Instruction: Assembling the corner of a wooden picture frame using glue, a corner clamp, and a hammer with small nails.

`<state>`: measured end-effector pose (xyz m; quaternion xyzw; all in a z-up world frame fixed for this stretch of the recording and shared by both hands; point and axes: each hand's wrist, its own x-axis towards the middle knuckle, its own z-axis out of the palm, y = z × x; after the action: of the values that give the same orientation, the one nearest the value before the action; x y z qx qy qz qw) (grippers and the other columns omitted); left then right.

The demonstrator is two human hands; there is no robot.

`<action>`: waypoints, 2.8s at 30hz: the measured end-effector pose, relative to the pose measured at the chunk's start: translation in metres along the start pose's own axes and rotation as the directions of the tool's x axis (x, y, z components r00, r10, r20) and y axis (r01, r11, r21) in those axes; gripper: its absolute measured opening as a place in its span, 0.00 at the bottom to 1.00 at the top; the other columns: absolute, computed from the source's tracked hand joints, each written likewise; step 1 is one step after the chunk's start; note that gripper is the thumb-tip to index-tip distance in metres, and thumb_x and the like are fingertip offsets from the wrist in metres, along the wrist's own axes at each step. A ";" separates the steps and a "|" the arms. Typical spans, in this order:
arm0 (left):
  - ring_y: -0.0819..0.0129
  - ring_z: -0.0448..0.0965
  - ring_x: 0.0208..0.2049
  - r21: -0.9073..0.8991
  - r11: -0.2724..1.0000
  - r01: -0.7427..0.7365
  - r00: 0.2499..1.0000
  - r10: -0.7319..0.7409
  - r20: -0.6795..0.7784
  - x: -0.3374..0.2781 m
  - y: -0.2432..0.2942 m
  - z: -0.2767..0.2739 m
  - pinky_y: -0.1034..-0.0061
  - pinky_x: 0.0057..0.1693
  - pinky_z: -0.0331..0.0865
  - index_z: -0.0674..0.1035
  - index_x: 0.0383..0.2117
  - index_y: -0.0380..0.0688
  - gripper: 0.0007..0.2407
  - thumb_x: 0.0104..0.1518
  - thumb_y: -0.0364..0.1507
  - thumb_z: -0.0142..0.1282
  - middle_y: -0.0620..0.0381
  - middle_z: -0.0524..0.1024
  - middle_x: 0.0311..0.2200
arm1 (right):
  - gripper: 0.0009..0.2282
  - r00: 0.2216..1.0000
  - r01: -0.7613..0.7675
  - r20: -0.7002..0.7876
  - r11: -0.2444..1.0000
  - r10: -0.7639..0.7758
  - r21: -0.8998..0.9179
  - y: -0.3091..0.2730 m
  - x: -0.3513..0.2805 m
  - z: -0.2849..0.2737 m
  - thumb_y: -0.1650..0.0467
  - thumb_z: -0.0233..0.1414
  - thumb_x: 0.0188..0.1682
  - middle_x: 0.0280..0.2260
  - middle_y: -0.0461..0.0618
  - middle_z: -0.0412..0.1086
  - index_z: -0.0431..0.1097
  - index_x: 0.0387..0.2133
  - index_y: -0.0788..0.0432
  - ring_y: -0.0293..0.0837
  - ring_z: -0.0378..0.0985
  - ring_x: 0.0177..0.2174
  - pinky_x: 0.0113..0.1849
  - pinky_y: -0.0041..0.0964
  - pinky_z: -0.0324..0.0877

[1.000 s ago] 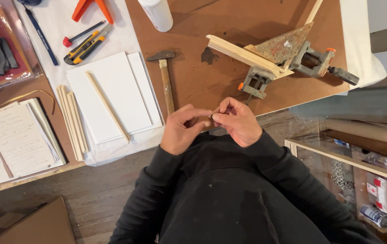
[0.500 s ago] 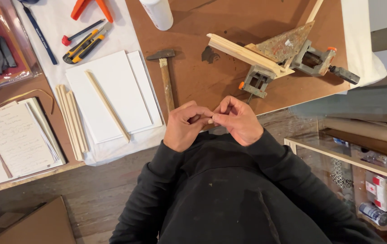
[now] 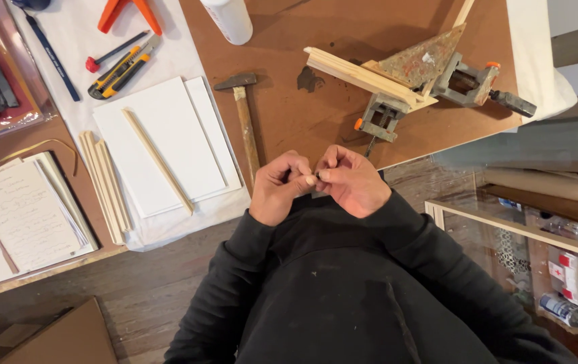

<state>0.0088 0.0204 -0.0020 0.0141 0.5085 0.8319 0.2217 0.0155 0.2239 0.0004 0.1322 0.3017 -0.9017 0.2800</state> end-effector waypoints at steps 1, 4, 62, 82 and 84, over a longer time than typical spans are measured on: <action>0.81 0.62 0.30 -0.003 1.000 0.000 1.000 0.000 0.002 0.000 -0.002 -0.001 0.83 0.39 0.61 0.77 0.32 0.38 0.04 0.59 0.16 0.60 0.65 0.67 0.29 | 0.07 1.000 0.001 -0.002 1.000 -0.001 -0.002 0.000 -0.001 -0.001 0.80 0.55 0.50 0.36 0.52 0.73 0.64 0.32 0.58 0.43 0.76 0.36 0.40 0.37 0.71; 0.80 0.63 0.29 -0.194 0.977 -0.083 0.996 0.077 -0.040 0.009 0.009 0.001 0.83 0.36 0.58 0.75 0.31 0.39 0.05 0.60 0.16 0.57 0.66 0.65 0.30 | 0.07 0.998 -0.063 -0.019 0.992 0.066 0.112 -0.005 -0.001 -0.002 0.80 0.55 0.50 0.34 0.51 0.73 0.65 0.32 0.58 0.44 0.76 0.34 0.39 0.38 0.71; 0.57 0.79 0.31 0.909 0.394 -0.138 0.895 0.443 -0.056 0.247 0.043 -0.018 0.67 0.40 0.72 0.77 0.32 0.40 0.05 0.57 0.22 0.63 0.50 0.77 0.30 | 0.06 0.955 -0.122 -0.296 0.892 -0.013 -0.434 -0.057 -0.012 -0.067 0.78 0.58 0.47 0.29 0.44 0.69 0.66 0.32 0.61 0.35 0.73 0.29 0.34 0.30 0.69; 0.78 0.71 0.24 0.497 0.810 0.310 0.770 0.093 -0.631 -0.054 -0.019 -0.010 0.80 0.33 0.69 0.80 0.30 0.37 0.04 0.53 0.22 0.66 0.61 0.74 0.22 | 0.07 0.849 0.255 0.357 -0.291 -0.389 -0.922 -0.007 0.169 0.018 0.73 0.60 0.46 0.37 0.60 0.72 0.71 0.36 0.59 0.62 0.77 0.37 0.39 0.52 0.73; 0.81 0.74 0.27 0.465 0.861 0.206 0.777 0.144 -0.612 -0.058 -0.015 -0.018 0.82 0.36 0.71 0.79 0.30 0.38 0.04 0.55 0.21 0.65 0.64 0.76 0.24 | 0.11 0.907 0.258 0.340 -0.308 -0.248 -0.916 0.002 0.165 0.032 0.68 0.59 0.49 0.38 0.60 0.71 0.68 0.42 0.57 0.64 0.77 0.37 0.37 0.56 0.72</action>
<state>0.0616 -0.0109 -0.0116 -0.2148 0.7533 0.6202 0.0417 -0.1186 0.1331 -0.0427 -0.2085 0.9079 -0.3558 0.0745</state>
